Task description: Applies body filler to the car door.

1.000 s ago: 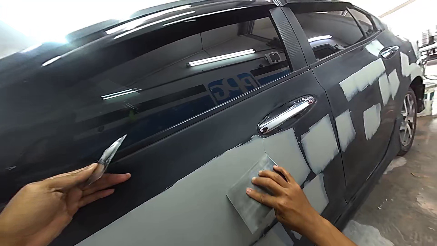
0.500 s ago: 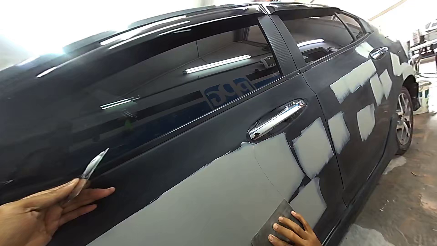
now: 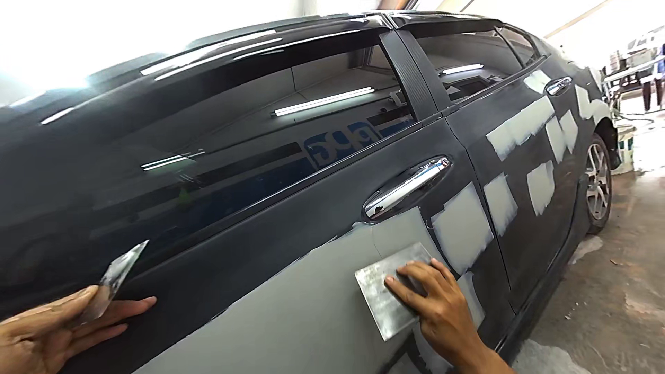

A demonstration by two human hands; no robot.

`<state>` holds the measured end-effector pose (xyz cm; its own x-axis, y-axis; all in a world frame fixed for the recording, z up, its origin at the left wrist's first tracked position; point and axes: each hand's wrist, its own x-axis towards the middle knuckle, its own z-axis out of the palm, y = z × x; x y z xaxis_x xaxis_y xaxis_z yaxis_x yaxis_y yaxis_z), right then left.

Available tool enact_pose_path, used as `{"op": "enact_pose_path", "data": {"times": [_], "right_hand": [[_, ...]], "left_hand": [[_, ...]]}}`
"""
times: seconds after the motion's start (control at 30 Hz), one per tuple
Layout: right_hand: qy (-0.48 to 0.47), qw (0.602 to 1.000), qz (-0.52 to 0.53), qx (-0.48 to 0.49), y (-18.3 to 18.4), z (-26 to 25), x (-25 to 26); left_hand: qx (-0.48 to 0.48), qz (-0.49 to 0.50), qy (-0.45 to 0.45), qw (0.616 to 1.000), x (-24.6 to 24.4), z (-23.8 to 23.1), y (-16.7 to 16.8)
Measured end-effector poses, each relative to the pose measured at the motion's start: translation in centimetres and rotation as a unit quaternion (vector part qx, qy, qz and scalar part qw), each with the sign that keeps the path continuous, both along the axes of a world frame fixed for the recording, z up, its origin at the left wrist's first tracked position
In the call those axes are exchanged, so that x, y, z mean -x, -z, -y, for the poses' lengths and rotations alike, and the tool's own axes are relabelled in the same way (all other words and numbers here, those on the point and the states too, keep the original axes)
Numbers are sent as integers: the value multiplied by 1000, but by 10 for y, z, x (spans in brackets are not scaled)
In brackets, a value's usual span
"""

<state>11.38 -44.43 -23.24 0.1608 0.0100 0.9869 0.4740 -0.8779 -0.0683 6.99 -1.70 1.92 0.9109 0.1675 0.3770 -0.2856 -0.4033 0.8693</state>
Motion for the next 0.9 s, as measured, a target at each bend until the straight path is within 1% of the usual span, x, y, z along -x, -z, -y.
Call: {"op": "enact_pose_path", "data": {"times": [0.1,0.23,0.4,0.5,0.57,0.6,0.67,0.77,0.87,0.9], "right_hand": [[9,1000,0,-10,-28,-2,-12],[19,1000,-1,-10,-47,-4,-23],[36,999,-11,-19,-52,-14,-31],[11,1000,-11,-13,-48,-11,-32],[-18,999,-18,21,-40,-3,-30],[-33,998,-18,43,-34,2,-29],[-56,995,-15,85,-18,12,-29],[-68,990,5,125,18,23,-30],[-73,988,10,137,60,33,-30],[-72,988,8,139,75,36,-30]], "left_hand": [[10,4,5,1000,-4,-6,1],[0,9,5,1000,-6,-8,2],[-12,19,-23,999,7,15,1],[-10,12,-14,1000,8,17,0],[0,7,-4,1000,8,17,0],[0,6,-11,1000,11,25,0],[6,4,-45,999,20,48,-1],[28,20,-129,991,29,85,0],[8,19,-60,998,22,60,0],[4,17,-57,998,22,61,0]]}}
